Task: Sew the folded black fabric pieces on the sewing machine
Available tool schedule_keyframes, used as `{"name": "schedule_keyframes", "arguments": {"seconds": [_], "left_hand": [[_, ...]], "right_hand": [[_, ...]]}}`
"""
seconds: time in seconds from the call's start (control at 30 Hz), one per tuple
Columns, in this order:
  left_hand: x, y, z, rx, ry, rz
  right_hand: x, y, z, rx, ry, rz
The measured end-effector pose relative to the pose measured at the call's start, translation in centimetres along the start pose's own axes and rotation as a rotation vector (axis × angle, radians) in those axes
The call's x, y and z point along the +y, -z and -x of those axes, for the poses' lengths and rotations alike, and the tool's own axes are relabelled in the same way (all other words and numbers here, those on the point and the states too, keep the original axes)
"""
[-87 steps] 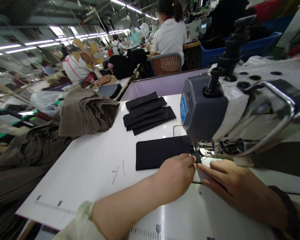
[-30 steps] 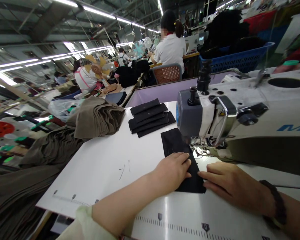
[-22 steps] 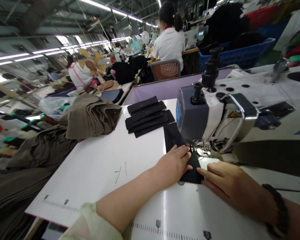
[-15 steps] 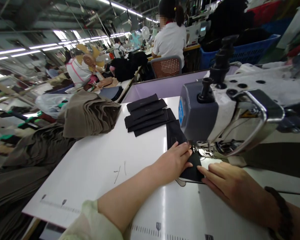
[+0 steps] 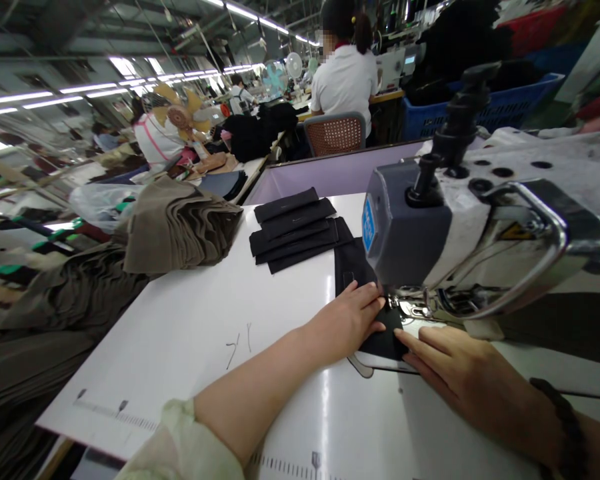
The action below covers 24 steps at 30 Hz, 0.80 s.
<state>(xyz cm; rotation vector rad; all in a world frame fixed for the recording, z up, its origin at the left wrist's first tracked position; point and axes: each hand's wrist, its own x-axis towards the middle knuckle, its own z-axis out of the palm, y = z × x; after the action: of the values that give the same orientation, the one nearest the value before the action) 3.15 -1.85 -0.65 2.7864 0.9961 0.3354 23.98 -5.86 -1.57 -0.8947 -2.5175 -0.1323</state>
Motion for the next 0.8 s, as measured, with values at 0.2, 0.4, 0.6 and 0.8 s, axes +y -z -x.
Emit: {"name": "schedule_keyframes", "arguments": {"seconds": [0.2,0.4,0.6,0.8], "left_hand": [[0.08,0.22,-0.18,0.002,-0.002,0.014],[0.02,0.34,-0.23,-0.031,0.011,0.058],[-0.14,0.31,-0.16,-0.029,0.005,0.061],[-0.16,0.45,-0.17,-0.029,-0.001,0.067]], "right_hand": [[-0.14,0.20,-0.21,0.031,0.008,0.027],[-0.19,0.12,-0.15,0.042,-0.008,0.038],[-0.18,-0.05,-0.07,0.019,-0.016,0.021],[-0.18,0.26,-0.24,0.017,-0.014,0.020]]}}
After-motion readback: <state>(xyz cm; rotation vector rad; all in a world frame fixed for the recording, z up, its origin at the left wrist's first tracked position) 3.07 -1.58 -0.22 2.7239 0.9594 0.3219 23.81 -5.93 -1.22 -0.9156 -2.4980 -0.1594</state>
